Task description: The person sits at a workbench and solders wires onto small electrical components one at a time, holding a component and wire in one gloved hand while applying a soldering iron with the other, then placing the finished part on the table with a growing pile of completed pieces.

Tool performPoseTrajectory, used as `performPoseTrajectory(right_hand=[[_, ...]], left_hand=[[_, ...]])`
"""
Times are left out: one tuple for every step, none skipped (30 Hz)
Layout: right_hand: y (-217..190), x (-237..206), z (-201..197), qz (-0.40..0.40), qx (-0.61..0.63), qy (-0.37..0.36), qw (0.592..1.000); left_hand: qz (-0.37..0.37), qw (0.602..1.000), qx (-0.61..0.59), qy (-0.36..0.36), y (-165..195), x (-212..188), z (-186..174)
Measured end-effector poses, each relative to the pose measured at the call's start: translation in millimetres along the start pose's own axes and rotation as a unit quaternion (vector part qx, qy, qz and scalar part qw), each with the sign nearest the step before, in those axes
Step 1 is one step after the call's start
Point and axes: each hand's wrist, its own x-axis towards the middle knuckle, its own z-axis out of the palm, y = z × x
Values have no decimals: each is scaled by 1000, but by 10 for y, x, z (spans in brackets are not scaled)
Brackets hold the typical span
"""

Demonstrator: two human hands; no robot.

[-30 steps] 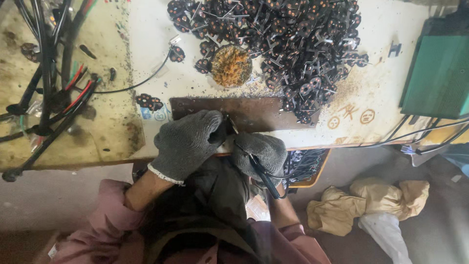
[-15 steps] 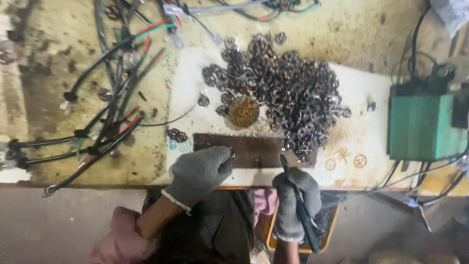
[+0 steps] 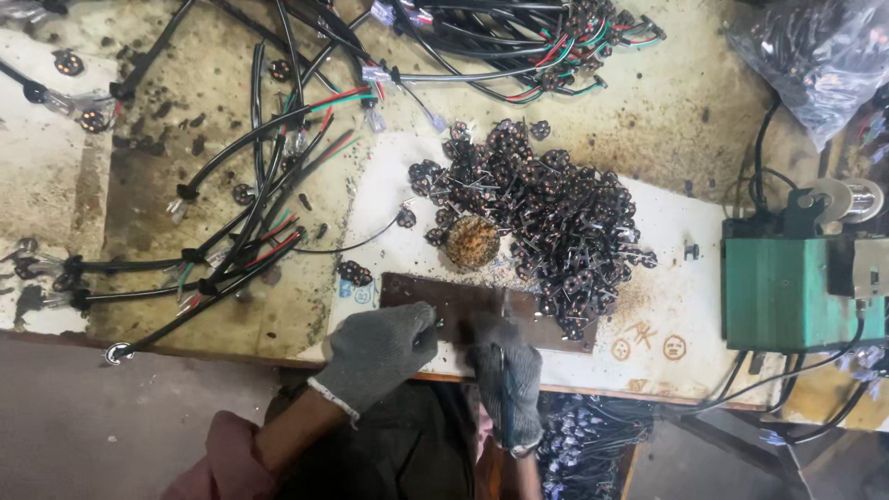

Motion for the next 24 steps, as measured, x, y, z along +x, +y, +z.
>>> performPoseTrajectory(right_hand=[[1,2,0,-6,-4,-12,1000],[7,-17,-23,-22,52,13,998],[22,-35,-20,-46,85,38,995],[25,-99,-55,-76,127,63,987],[46,-139,-61,-111,159,83,978],[49,-213,-87,-137,123,94,978],[85,-218,-53,-30,6,46,998],[111,-225,-31,77,-113,-8,991],[118,-245,-30,80,-17,2,997],[131,-240,-23,88,76,16,993],[116,-261,-26,75,73,21,994],[103,-269,-42,59,71,21,996],[77,-271,-35,39,73,25,996],[67,-261,-13,101,140,55,983],[68,-227,49,157,208,88,961],[66,-210,97,211,273,120,931],[54,-197,150,221,230,102,942],[49,-185,207,230,188,81,951],[31,-175,245,240,144,59,958],[8,-165,270,193,85,37,977],[-17,-138,285,141,25,15,990],[-44,-107,275,87,-33,-11,996],[-78,-64,278,129,15,10,991],[-108,-10,277,169,64,34,983]], left_hand=[[6,1000,5,-9,3,3,-20],[11,1000,7,-18,12,19,-26],[12,1000,-2,-19,17,27,-34],[11,1000,-11,-24,17,29,-43],[8,999,-22,-31,24,30,-39],[17,1000,-12,-13,38,46,-17],[26,1000,0,1,49,48,1],[37,999,10,15,64,57,25],[53,998,12,25,73,55,38],[69,997,11,30,84,57,53],[85,996,8,35,85,57,50],[67,998,2,7,94,49,55],[52,998,2,-18,87,52,40],[42,998,3,-40,90,45,33],[53,998,0,-32,88,53,24],[63,998,-3,-23,93,49,15],[74,997,-7,-12,93,60,9],[64,998,8,-22,102,74,14],[51,998,22,-33,109,86,13],[41,997,37,-47,117,99,11],[20,998,31,-57,117,115,2],[-4,997,25,-67,125,133,-1],[-25,996,22,-79,120,141,-21],[-7,996,28,-81,113,156,-41]])
